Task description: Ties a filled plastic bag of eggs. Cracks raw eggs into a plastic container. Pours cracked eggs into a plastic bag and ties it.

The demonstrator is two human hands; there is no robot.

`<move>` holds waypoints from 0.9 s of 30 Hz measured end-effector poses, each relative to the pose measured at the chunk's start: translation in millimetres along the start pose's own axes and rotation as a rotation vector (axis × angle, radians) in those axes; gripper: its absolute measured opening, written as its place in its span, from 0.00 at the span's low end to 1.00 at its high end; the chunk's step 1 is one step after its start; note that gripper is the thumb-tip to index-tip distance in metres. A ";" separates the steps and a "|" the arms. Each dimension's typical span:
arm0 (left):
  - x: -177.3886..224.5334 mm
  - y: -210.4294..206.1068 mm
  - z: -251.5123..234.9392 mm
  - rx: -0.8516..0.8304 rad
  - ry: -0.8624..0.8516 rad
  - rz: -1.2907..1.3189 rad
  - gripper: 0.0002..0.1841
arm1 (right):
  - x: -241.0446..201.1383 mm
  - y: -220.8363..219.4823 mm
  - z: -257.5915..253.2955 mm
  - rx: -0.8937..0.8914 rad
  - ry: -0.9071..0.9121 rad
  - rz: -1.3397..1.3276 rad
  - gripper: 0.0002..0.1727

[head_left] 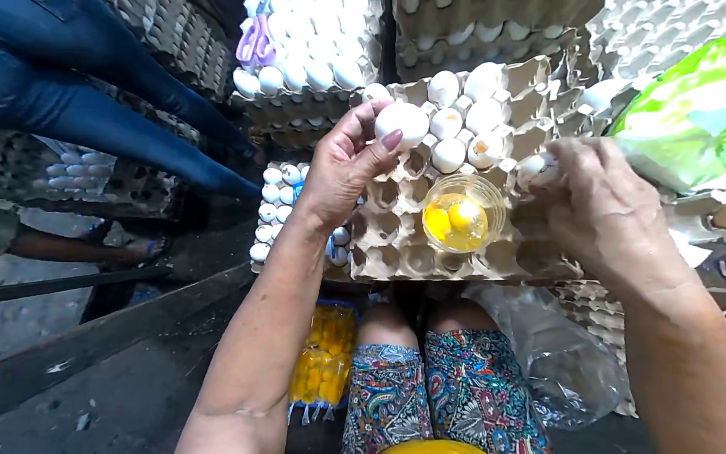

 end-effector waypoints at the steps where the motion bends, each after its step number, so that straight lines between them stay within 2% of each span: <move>1: 5.3 -1.8 5.8 -0.018 -0.001 0.030 0.25 | 0.2 7.6 1.8 0.027 -0.003 -0.062 0.27; 4: 17.4 -9.0 22.0 -0.081 -0.060 0.014 0.24 | -1.9 29.7 8.9 0.090 0.012 -0.333 0.26; 7: 28.6 -22.8 36.1 -0.113 -0.108 -0.096 0.25 | -22.3 48.4 14.8 0.061 0.021 -0.713 0.22; 9: 33.6 -32.3 43.6 -0.131 -0.107 -0.141 0.24 | -41.4 58.8 17.2 0.118 0.108 -0.806 0.21; 13: 38.8 -47.0 51.9 -0.138 -0.113 -0.206 0.23 | -72.8 79.3 25.6 0.415 0.325 -0.686 0.25; 15: 40.8 -51.1 54.1 -0.137 -0.109 -0.224 0.24 | -82.4 80.9 31.8 0.490 0.361 -0.542 0.27; 17: 44.1 -54.9 56.1 -0.141 -0.106 -0.219 0.24 | -92.0 68.8 32.6 0.438 0.342 -0.411 0.28; 20: 45.0 -58.0 57.9 -0.151 -0.096 -0.210 0.23 | -92.3 51.1 29.0 0.305 0.330 -0.395 0.26; 27: 42.1 -54.0 61.1 -0.162 -0.076 -0.208 0.23 | -81.1 56.8 29.4 0.421 0.344 -0.488 0.25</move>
Point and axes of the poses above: each hand's wrist, its own z-axis away from the middle knuckle, its own y-axis out of the back of the hand, x = y × z, the point moved 2 cm from there along -z, towards the middle knuckle, and after that the axes turned 1 degree about z, right-handed, at the moved point
